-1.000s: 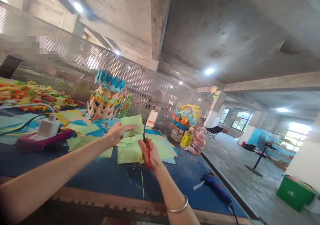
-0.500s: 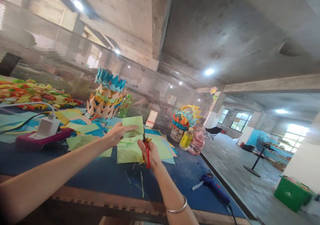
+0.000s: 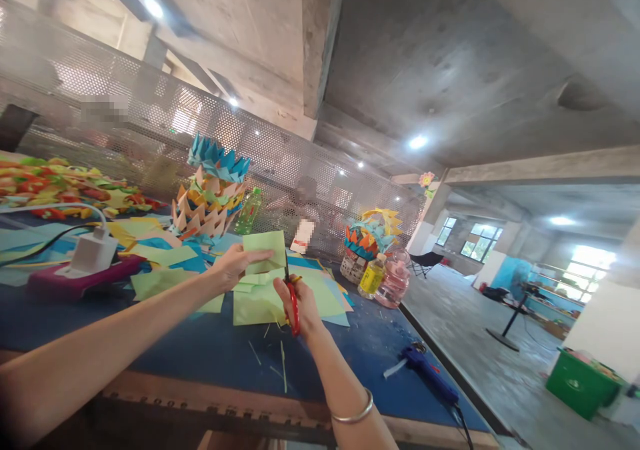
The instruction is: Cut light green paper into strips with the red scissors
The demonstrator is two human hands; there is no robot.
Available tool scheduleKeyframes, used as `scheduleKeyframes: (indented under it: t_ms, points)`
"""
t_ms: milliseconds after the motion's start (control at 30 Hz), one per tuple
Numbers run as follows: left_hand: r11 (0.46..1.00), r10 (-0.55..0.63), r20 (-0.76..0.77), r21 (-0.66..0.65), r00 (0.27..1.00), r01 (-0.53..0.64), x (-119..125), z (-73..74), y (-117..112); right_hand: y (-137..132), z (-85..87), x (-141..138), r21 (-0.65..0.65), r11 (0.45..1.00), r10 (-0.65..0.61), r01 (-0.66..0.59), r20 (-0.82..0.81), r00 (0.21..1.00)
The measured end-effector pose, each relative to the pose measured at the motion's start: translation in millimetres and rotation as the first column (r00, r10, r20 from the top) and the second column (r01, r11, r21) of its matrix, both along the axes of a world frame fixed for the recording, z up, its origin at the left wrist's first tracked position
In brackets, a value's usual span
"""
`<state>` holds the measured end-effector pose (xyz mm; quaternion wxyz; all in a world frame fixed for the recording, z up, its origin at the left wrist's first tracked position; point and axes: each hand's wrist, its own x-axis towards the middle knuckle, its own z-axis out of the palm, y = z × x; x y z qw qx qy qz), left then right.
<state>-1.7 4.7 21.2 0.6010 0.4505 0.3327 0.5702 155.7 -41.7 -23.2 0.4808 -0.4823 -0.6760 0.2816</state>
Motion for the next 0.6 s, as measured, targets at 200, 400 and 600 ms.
scheduleKeyframes:
  t_ms: [200, 400, 600]
  points:
    - [1.000, -0.010, 0.001, 0.001, 1.000, 0.010, -0.4, 1.2, -1.7, -4.5, 3.6, 1.4, -0.012, 1.000, 0.015, -0.015, 0.016, 1.000]
    - [0.998, 0.056, -0.072, 0.000, 0.996, -0.056, -0.6, 5.5, -5.6, -8.6, 6.3, 0.5, -0.050, 0.998, 0.034, -0.035, -0.025, 0.999]
    - [0.999, 0.034, -0.033, 0.015, 0.999, -0.034, -1.2, 4.2, -4.3, -8.2, 5.6, -0.3, -0.065, 0.997, 0.030, -0.033, -0.052, 0.998]
